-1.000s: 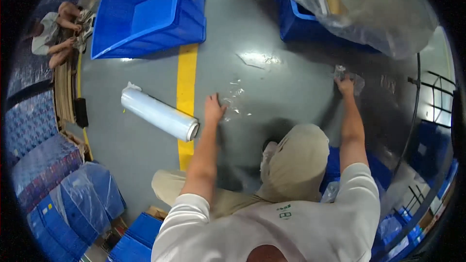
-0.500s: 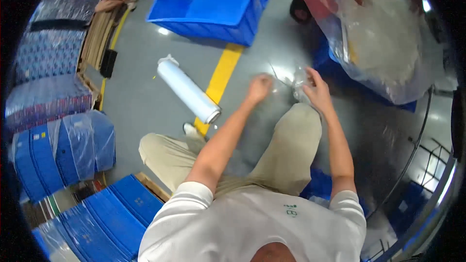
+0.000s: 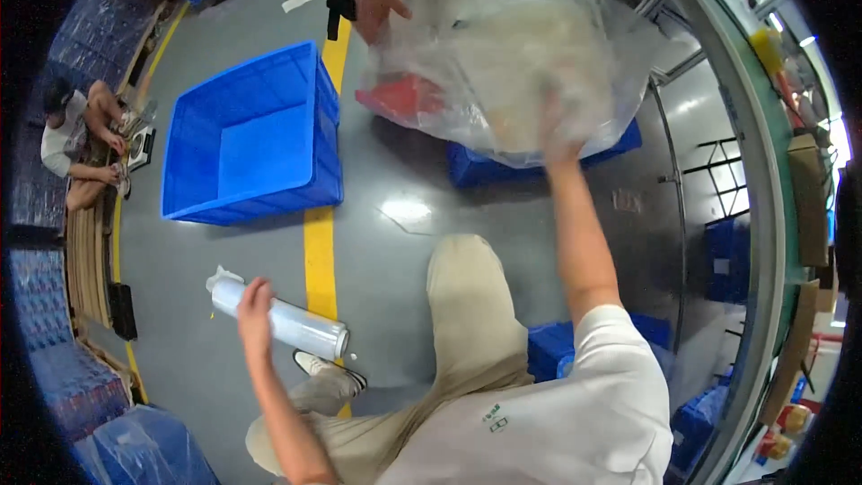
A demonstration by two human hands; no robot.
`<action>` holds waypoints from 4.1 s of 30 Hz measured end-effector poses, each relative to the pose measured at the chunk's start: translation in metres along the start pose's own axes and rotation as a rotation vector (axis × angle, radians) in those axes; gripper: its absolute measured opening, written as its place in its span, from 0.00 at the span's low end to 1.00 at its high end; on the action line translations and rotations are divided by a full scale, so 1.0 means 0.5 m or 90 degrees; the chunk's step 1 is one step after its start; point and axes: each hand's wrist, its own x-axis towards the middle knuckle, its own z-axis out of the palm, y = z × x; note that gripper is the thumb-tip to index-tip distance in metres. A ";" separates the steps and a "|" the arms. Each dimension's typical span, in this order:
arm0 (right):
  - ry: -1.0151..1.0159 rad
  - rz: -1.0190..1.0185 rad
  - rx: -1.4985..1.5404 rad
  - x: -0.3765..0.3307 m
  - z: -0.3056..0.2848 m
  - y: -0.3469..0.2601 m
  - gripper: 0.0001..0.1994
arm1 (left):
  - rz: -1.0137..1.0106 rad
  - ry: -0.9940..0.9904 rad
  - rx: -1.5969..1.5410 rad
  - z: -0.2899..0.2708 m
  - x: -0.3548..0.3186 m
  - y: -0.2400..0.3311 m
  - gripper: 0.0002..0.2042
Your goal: Organizing and checking inventory on a factory floor, including sorting parts into bins and moving loaded pallets with a pallet jack.
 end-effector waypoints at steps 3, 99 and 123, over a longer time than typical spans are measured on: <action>0.269 -0.115 -0.688 0.223 -0.111 0.182 0.21 | -0.023 0.163 -0.249 -0.068 -0.043 0.027 0.20; 0.045 1.010 -0.542 -0.891 0.505 -0.295 0.25 | -0.056 -0.199 0.164 -0.068 0.533 -0.583 0.36; 0.058 0.958 -0.244 -0.625 0.609 -0.533 0.25 | 0.110 -0.421 0.280 -0.049 0.266 -0.128 0.20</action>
